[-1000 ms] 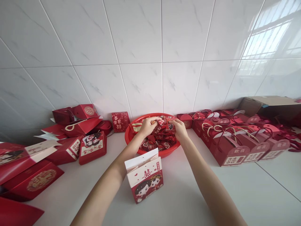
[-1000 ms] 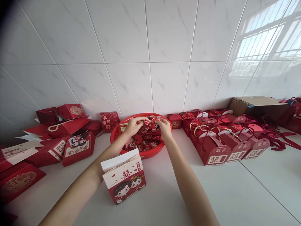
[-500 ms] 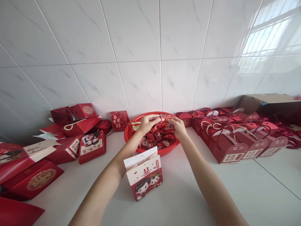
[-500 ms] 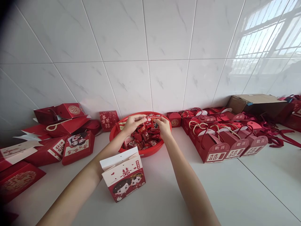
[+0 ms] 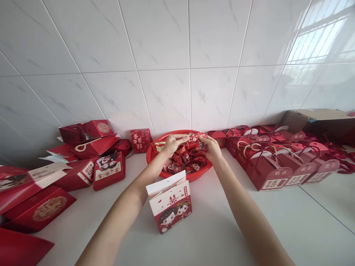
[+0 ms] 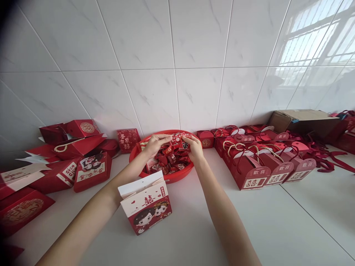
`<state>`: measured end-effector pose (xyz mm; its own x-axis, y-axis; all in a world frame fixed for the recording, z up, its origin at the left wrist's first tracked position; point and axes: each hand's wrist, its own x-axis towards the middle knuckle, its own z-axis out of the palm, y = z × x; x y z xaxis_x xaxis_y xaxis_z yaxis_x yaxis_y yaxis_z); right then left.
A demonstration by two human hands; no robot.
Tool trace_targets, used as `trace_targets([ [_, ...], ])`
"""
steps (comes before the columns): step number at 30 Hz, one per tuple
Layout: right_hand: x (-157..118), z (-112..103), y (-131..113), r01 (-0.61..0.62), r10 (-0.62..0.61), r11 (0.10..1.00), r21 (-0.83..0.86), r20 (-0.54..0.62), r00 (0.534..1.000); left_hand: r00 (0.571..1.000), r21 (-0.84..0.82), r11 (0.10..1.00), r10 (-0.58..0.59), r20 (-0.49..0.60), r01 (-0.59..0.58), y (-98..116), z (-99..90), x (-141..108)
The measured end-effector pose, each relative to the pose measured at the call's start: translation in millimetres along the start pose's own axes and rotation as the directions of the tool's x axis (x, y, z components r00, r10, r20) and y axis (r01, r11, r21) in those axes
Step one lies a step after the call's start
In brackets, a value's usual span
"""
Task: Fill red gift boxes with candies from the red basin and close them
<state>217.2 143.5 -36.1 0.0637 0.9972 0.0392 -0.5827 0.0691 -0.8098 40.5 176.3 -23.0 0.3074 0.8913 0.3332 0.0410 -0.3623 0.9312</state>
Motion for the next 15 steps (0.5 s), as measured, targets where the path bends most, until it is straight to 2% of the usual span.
trace_targets([
  [5,-2,3,-3,-0.046,0.046,0.999,0.004,-0.032,0.998,0.999,-0.039,0.999,-0.024,-0.039,0.022,0,2.1,-2],
  [10,2,1,1,-0.060,0.061,0.998,-0.025,0.036,0.997,0.997,-0.061,0.996,-0.056,0.059,0.060,8,6.4,-5],
  [13,7,-1,2,-0.030,0.030,1.000,0.004,-0.090,0.995,0.987,0.059,0.998,-0.032,0.155,0.023,8,7.8,-4],
  [15,10,-2,2,-0.005,0.015,0.999,0.053,-0.191,0.981,0.952,0.214,0.976,-0.087,0.292,0.023,2,8.7,-6],
])
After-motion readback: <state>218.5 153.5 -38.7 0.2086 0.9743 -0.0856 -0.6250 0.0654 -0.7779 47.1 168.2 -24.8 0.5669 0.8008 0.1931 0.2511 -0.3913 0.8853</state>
